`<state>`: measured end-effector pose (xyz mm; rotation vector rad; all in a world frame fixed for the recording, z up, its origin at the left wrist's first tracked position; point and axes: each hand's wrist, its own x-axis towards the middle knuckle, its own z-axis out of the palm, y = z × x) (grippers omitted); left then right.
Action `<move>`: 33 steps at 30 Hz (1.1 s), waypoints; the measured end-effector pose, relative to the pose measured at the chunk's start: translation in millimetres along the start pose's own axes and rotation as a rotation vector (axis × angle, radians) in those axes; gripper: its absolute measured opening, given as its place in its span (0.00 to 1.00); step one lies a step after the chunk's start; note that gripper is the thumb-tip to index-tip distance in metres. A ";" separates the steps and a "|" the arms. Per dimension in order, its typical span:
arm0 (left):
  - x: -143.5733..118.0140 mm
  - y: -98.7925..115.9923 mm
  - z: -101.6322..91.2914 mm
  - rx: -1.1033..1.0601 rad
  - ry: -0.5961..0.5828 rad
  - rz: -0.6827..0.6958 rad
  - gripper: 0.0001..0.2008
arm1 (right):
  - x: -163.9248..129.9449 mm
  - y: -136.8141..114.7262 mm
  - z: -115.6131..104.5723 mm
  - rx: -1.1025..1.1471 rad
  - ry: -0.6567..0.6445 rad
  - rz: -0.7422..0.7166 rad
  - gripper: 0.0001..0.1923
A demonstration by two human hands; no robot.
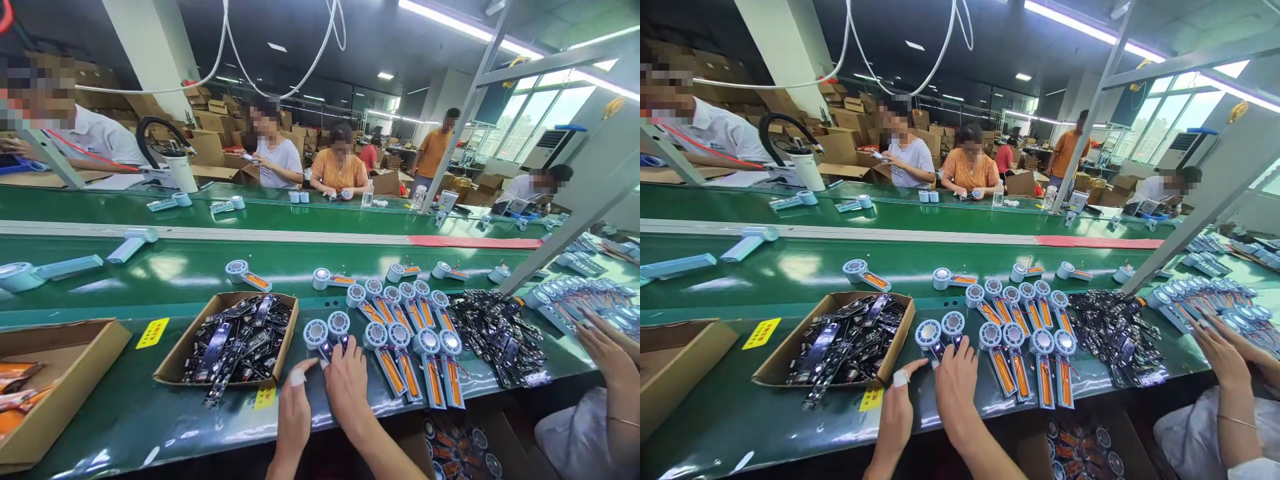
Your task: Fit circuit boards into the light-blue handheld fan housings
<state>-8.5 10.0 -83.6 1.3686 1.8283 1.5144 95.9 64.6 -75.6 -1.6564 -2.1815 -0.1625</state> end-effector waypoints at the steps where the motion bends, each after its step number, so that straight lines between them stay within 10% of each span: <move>1: -3.3 -2.8 1.4 -0.005 0.041 0.009 0.33 | 1.6 4.1 -0.2 0.026 -0.001 -0.018 0.13; 7: -13.8 -16.7 8.8 -0.004 0.210 0.160 0.21 | 39.9 46.5 -55.6 0.497 -0.268 -0.255 0.07; 12: -8.1 -10.8 21.3 0.303 0.112 0.273 0.15 | 158.8 70.3 -92.3 0.337 -0.331 -0.182 0.10; 17: -8.3 -8.8 34.0 0.589 0.152 0.423 0.12 | 251.6 91.6 -75.9 0.158 -0.327 -0.044 0.18; 24: -5.0 -23.9 33.9 0.693 0.174 0.546 0.10 | 275.4 107.9 -29.2 -0.049 -0.483 0.067 0.19; 33: -7.8 -44.3 34.0 0.818 0.088 0.605 0.12 | 295.2 111.2 -34.2 0.029 -0.714 -0.303 0.18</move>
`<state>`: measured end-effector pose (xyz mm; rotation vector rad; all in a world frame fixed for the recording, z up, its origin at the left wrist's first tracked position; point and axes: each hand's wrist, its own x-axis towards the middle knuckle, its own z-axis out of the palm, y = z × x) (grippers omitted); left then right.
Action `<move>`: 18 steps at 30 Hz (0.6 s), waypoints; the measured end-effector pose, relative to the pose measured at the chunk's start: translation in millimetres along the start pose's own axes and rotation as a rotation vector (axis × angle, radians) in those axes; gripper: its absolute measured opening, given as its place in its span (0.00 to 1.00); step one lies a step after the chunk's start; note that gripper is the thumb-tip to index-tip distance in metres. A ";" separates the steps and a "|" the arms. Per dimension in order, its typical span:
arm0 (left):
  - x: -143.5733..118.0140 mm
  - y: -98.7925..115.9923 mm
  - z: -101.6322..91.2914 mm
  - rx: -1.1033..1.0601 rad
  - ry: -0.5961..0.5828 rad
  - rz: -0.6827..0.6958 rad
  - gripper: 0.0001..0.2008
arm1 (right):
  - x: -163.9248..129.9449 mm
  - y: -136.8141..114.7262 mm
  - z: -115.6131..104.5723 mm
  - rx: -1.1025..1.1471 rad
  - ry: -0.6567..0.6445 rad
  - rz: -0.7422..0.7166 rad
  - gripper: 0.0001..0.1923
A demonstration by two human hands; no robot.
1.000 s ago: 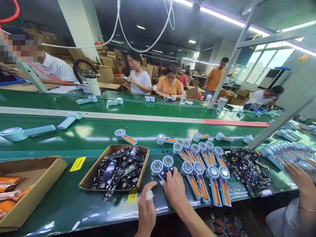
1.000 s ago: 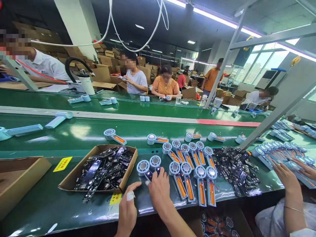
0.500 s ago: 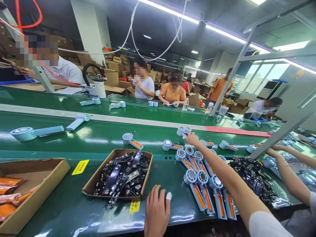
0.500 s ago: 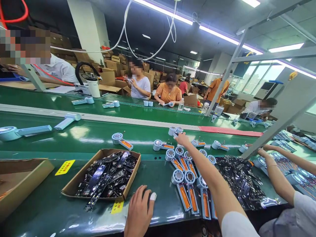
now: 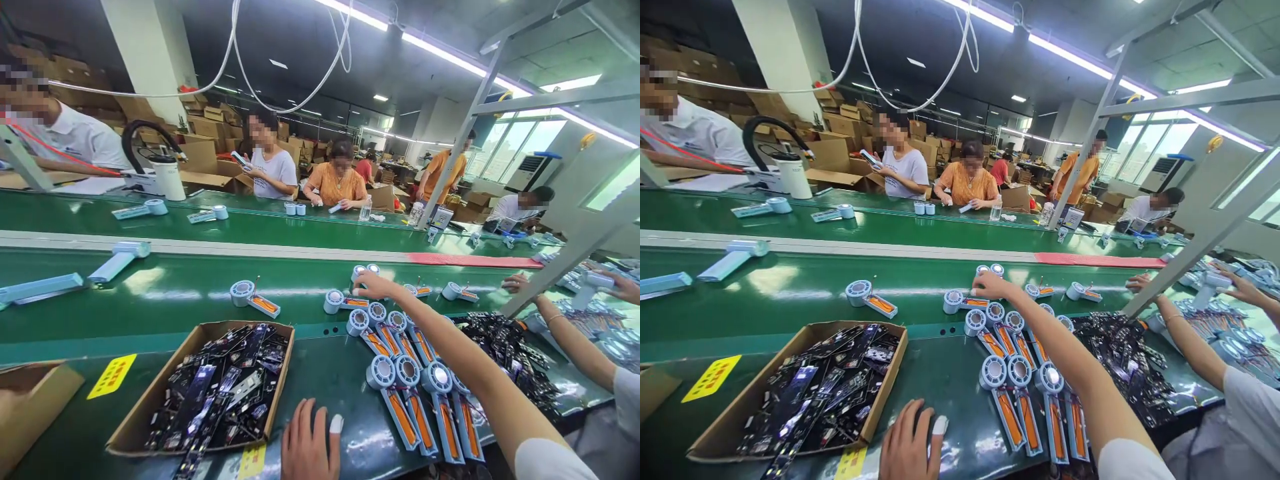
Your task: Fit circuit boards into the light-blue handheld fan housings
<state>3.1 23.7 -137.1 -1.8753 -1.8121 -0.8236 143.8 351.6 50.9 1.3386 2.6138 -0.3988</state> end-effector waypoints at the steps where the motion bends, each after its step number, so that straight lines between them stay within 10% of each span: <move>1: -1.1 -1.0 1.1 0.003 -0.005 0.000 0.12 | 2.5 -7.9 2.1 0.010 -0.044 -0.041 0.17; 9: -0.2 -0.6 -1.6 -0.008 0.021 0.010 0.11 | 32.1 -62.5 2.3 0.042 -0.275 -0.122 0.16; 18: 8.8 5.7 -10.0 -0.041 -0.001 -0.081 0.10 | 67.2 -200.3 22.3 0.143 -0.018 -0.166 0.16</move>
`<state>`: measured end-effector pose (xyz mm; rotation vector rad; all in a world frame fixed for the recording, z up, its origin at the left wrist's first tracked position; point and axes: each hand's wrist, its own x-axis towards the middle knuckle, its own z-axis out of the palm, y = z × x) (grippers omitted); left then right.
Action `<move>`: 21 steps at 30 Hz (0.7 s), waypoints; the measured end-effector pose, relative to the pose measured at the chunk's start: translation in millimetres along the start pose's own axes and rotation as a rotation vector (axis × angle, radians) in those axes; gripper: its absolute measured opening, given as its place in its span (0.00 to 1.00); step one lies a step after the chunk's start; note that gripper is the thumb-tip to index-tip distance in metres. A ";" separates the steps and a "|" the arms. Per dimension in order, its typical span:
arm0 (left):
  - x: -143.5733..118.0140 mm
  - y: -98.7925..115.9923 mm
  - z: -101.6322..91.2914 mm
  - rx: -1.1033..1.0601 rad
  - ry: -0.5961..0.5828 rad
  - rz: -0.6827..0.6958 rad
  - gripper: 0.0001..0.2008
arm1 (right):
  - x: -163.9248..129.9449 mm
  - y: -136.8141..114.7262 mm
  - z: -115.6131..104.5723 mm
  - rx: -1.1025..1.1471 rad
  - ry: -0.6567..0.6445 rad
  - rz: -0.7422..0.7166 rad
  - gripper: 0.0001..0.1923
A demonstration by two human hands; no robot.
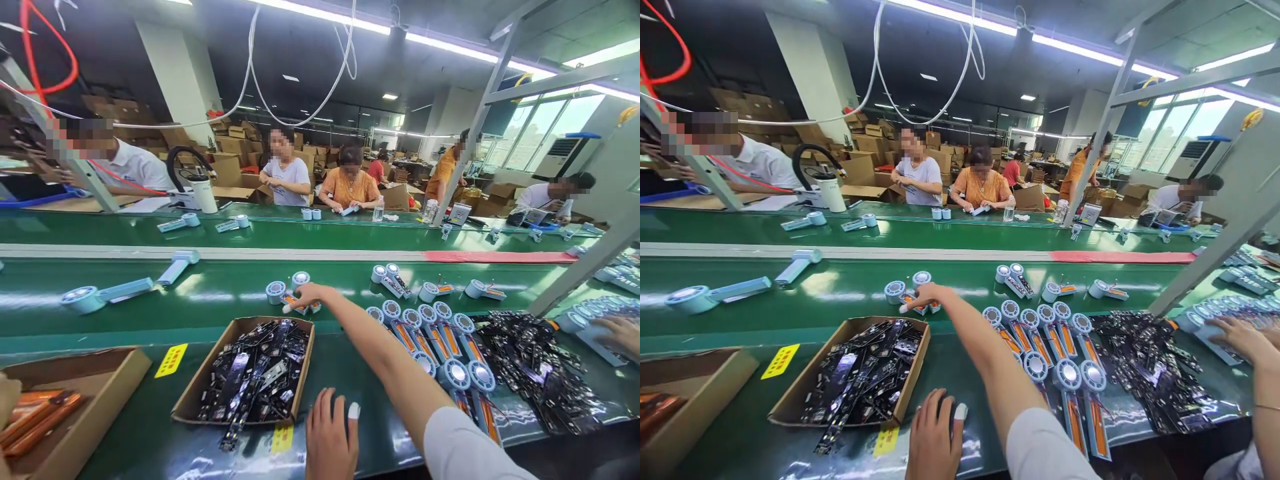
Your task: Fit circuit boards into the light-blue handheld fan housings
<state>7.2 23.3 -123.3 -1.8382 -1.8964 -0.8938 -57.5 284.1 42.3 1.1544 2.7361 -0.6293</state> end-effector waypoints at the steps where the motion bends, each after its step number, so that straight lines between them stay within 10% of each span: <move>1: 0.6 -0.5 0.2 -0.003 0.003 0.003 0.10 | 0.0 -13.1 7.8 0.004 0.054 0.028 0.19; 13: 7.6 -0.2 -2.4 -0.088 0.082 -0.016 0.16 | -93.5 -12.1 -13.6 0.207 0.362 0.219 0.16; 21: 5.9 2.8 -40.1 -0.616 0.061 -0.381 0.18 | -258.5 -10.7 83.8 0.225 0.438 0.325 0.17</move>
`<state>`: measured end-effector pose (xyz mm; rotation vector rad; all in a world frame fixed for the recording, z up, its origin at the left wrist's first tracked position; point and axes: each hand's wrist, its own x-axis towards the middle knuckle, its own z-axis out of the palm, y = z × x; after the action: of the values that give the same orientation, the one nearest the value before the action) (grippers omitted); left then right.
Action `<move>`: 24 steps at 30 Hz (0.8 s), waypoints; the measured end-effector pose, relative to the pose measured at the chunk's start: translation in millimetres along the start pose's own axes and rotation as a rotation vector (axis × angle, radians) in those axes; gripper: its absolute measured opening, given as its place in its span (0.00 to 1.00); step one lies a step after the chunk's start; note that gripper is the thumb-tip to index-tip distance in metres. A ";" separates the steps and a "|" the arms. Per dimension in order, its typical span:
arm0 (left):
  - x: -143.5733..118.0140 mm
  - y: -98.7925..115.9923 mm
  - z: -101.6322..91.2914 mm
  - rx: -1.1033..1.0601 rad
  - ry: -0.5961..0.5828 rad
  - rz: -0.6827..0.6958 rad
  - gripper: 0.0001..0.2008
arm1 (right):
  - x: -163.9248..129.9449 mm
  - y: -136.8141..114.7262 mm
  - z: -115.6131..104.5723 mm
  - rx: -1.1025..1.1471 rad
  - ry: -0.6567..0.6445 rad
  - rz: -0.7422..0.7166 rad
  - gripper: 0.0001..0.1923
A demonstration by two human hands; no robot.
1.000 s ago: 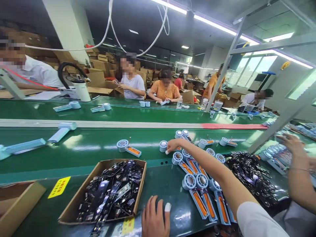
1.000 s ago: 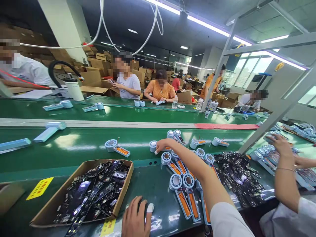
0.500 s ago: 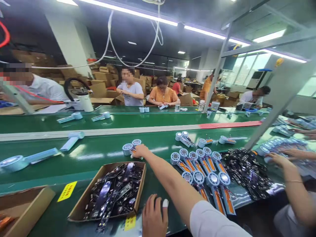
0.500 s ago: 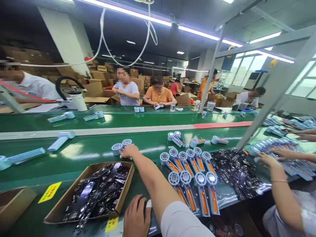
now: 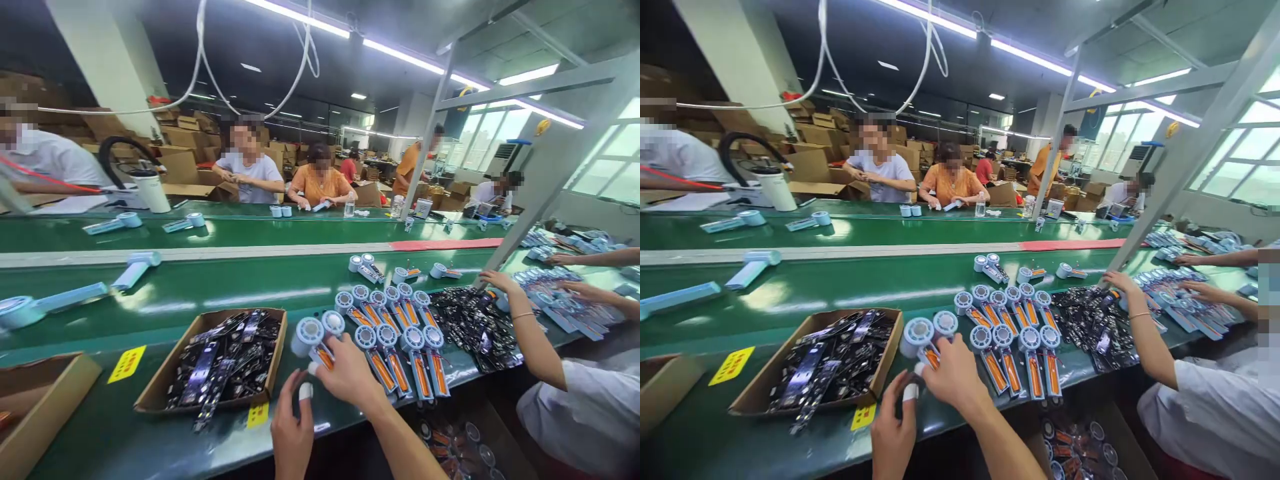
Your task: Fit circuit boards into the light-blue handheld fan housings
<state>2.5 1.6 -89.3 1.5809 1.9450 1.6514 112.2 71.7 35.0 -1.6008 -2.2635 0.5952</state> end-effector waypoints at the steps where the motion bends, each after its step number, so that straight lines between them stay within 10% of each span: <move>1: -0.3 5.8 -7.0 -0.015 -0.001 -0.042 0.19 | -11.1 6.7 8.1 -0.045 -0.014 0.049 0.16; 6: 32.4 27.9 -49.0 0.289 -0.026 0.059 0.18 | -23.4 23.8 36.9 -0.209 -0.010 0.128 0.15; 14: 156.3 38.9 -94.3 0.805 -0.181 -0.164 0.19 | -49.4 60.0 44.3 -0.072 0.043 -0.077 0.23; 24: 116.1 36.7 -121.0 0.990 -0.365 -0.455 0.14 | -92.9 116.3 57.8 0.129 0.279 -0.263 0.20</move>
<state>-107.0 6.7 42.8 1.3141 2.7546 0.1603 210.7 8.9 -73.8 -1.2152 -2.1309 0.4109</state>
